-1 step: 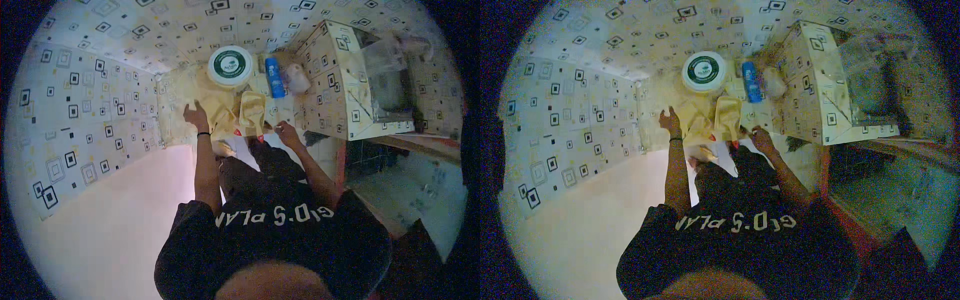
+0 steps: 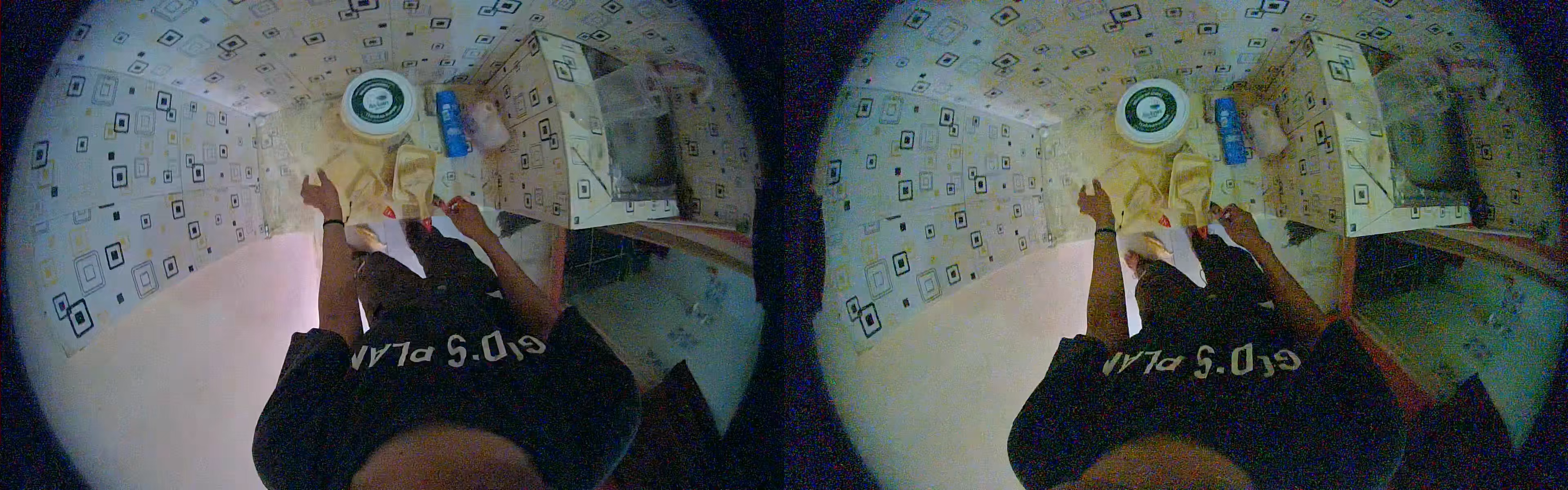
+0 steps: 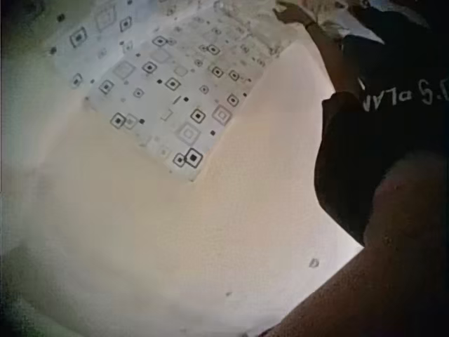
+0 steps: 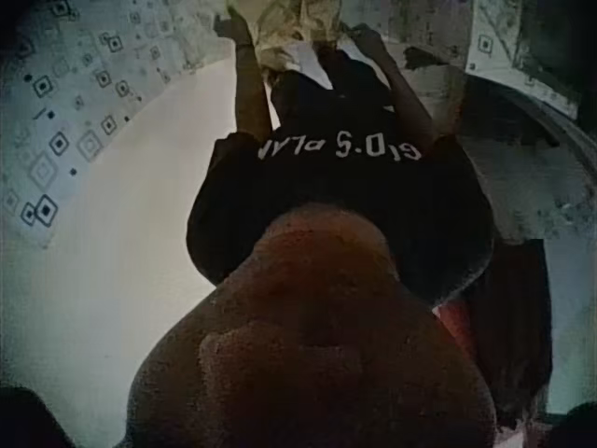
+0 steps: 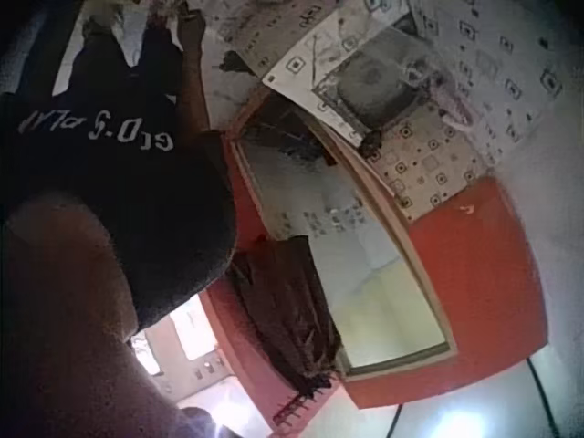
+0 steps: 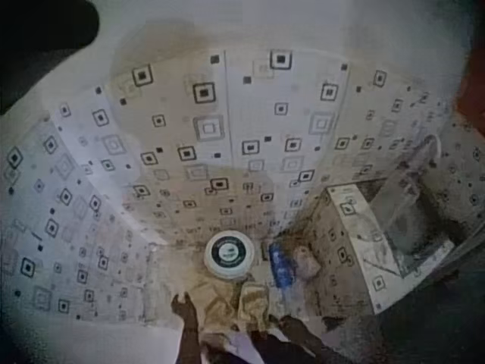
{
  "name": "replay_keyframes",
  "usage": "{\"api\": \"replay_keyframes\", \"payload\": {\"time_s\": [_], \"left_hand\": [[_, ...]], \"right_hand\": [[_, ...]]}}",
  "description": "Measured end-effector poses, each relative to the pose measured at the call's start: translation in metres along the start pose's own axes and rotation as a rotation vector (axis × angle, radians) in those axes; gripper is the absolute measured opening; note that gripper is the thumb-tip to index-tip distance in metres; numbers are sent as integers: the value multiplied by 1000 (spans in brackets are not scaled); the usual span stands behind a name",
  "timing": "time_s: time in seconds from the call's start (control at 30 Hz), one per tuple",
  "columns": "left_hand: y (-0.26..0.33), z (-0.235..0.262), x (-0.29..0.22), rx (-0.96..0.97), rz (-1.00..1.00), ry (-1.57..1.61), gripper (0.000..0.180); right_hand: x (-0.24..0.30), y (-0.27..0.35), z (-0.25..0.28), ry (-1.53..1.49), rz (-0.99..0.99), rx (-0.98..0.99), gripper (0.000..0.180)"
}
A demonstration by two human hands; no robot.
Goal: The recorder uses a putty knife to scrape the grout lines between floor tiles, then washes hands and equipment.
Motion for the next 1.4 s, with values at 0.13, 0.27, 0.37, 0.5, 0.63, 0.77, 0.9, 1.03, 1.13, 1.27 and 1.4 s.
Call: {"api": "replay_keyframes", "payload": {"time_s": [0.13,0.27,0.37,0.5,0.63,0.77,0.9,1.03,1.13,1.27,1.4], "left_hand": [[8,-1,196,78,-157,-360,67],[63,-23,139,478,259,743,58],[63,3,126,456,120,814,43],[60,-14,123,640,287,678,38],[39,-46,159,735,132,538,37],[27,-39,135,765,-521,653,27],[28,-24,158,733,-447,680,19],[49,40,132,571,-909,401,14],[65,81,139,660,-635,547,13],[96,117,156,878,183,885,16],[143,140,102,878,-772,285,20]], "right_hand": [[99,4,-59,-141,20,664,41],[64,33,-125,-239,-111,909,44],[89,45,-143,-85,31,825,47],[96,50,-125,69,101,657,46],[103,67,-81,-28,-20,501,42],[92,104,-56,-25,-238,330,42],[211,164,-9,39,-298,241,44],[125,184,-84,-72,-274,196,44],[103,212,-98,-266,-366,234,40],[78,232,-87,-180,-386,182,36],[38,244,-88,-459,-283,-70,17]]}}
Point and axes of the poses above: each hand's wrist, its own y-axis away from the middle knuckle, its own z-axis out of the back of the hand, x = y × z, the point moved 7 cm from there along -y, towards the middle knuckle, and after that the axes turned 4 degrees about -z, right-handed, at the moved point
